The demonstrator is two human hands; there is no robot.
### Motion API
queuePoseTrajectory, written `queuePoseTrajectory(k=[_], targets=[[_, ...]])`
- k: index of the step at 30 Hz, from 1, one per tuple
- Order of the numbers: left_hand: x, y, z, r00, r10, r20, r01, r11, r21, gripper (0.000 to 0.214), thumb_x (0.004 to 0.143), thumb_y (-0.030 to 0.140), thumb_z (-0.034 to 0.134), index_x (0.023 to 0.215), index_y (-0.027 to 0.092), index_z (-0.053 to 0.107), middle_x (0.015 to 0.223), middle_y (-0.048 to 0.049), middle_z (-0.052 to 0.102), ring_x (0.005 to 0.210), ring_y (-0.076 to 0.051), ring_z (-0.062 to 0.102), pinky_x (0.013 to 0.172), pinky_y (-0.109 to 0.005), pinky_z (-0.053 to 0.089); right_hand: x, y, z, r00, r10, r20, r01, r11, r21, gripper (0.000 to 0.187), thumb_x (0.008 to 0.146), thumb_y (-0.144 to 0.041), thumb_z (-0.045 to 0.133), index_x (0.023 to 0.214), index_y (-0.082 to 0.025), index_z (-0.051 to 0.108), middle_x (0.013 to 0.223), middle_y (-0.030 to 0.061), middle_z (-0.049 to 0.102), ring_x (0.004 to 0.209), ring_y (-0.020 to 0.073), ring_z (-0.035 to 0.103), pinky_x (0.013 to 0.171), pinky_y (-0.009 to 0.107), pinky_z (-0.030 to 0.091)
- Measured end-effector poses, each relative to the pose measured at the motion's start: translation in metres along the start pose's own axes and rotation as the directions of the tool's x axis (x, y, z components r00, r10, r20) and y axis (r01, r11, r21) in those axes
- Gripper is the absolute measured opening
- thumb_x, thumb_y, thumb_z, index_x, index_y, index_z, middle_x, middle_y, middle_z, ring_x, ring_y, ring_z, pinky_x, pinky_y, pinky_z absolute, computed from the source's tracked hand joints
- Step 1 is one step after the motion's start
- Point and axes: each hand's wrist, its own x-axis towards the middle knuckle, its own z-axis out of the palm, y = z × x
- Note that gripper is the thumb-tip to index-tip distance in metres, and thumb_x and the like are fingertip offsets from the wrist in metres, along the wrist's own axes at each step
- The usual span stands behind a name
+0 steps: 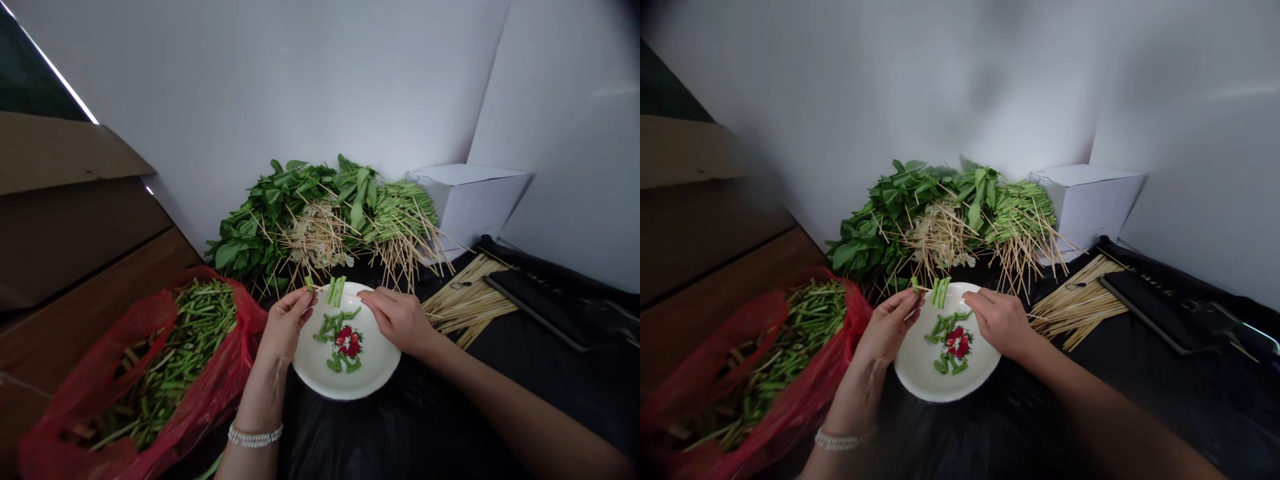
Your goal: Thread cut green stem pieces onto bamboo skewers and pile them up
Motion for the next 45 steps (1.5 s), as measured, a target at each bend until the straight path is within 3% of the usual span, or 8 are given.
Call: queuePoseTrajectory(k=[3,7,13,21,33,40,43,45], targets=[[0.001,0.003,-0.001,0.999,-0.046,0.024,0.049,0.988,-0.148,0.033,0.057,0.024,0.088,0.086,0.014,0.077,0.081,-0.0038,0.075,0.072,-0.009,0.064,0.070,-0.019,0.050,-0.001,0.001,0.001,1.000,-0.007,0.012,0.007,1.000,-0.007,0.026,0.092,-0.012,0.045,0.107,-0.014,0.067,0.080,0.0040,0.066,0.070,0.0141,0.061,0.065,0.025,0.045],[0.001,0.005,-0.001,0.997,-0.068,0.044,0.076,0.975,-0.208,0.033,0.058,0.020,0.087,0.089,0.013,0.077,0.078,-0.0028,0.074,0.070,-0.008,0.064,0.067,-0.017,0.051,-0.002,0.001,0.002,0.999,-0.008,0.031,0.008,1.000,-0.009,0.027,0.091,-0.011,0.046,0.107,-0.015,0.066,0.081,0.0042,0.065,0.071,0.0139,0.061,0.066,0.024,0.045],[-0.001,0.006,0.001,0.998,-0.062,0.013,0.063,0.972,-0.226,0.029,0.059,0.015,0.086,0.087,0.012,0.077,0.077,-0.0035,0.075,0.067,-0.008,0.065,0.065,-0.016,0.053,-0.002,0.000,0.001,0.999,0.004,0.039,-0.004,1.000,-0.021,0.028,0.092,-0.012,0.044,0.107,-0.017,0.066,0.079,0.0032,0.065,0.071,0.0131,0.061,0.066,0.023,0.045],[0.000,0.008,0.000,0.996,-0.030,-0.080,0.013,0.978,-0.209,0.031,0.048,0.015,0.091,0.075,0.011,0.077,0.069,-0.0033,0.075,0.061,-0.008,0.065,0.061,-0.016,0.052,-0.002,0.001,0.000,0.998,0.001,0.064,0.001,1.000,-0.032,0.028,0.092,-0.014,0.044,0.108,-0.018,0.066,0.081,0.0031,0.066,0.071,0.0125,0.062,0.066,0.022,0.045],[-0.002,0.012,0.003,0.996,-0.092,-0.017,0.087,0.981,-0.173,0.030,0.045,0.013,0.091,0.071,0.010,0.076,0.061,-0.0036,0.073,0.055,-0.008,0.063,0.057,-0.016,0.051,-0.004,0.000,0.002,0.998,-0.001,0.060,0.000,1.000,0.003,0.029,0.091,-0.012,0.044,0.108,-0.018,0.067,0.085,0.0040,0.069,0.075,0.0127,0.064,0.070,0.022,0.048],[-0.008,0.003,0.009,0.989,-0.128,0.077,0.130,0.991,-0.024,0.024,0.050,0.017,0.090,0.068,0.011,0.075,0.063,-0.0038,0.072,0.055,-0.009,0.061,0.057,-0.018,0.049,-0.004,-0.003,0.003,0.996,-0.022,0.090,0.022,1.000,0.000,0.028,0.091,-0.011,0.044,0.105,-0.018,0.068,0.084,0.0043,0.069,0.074,0.0130,0.064,0.069,0.023,0.049],[-0.007,-0.002,0.008,0.992,-0.073,0.104,0.066,0.995,0.073,0.025,0.055,0.025,0.088,0.074,0.015,0.076,0.068,-0.0034,0.072,0.057,-0.011,0.062,0.058,-0.023,0.050,-0.002,-0.004,0.002,0.997,-0.023,0.080,0.025,1.000,-0.017,0.028,0.092,-0.013,0.043,0.105,-0.017,0.067,0.082,0.0041,0.068,0.072,0.0127,0.063,0.067,0.023,0.048],[-0.004,-0.006,0.007,0.991,-0.004,0.133,-0.029,0.968,0.250,0.028,0.059,0.029,0.086,0.083,0.017,0.077,0.078,-0.0062,0.074,0.064,-0.016,0.064,0.063,-0.028,0.051,0.000,-0.003,0.000,0.998,-0.005,0.058,0.007,1.000,-0.029,0.028,0.093,-0.014,0.042,0.106,-0.017,0.067,0.079,0.0037,0.067,0.070,0.0125,0.062,0.066,0.023,0.047]])
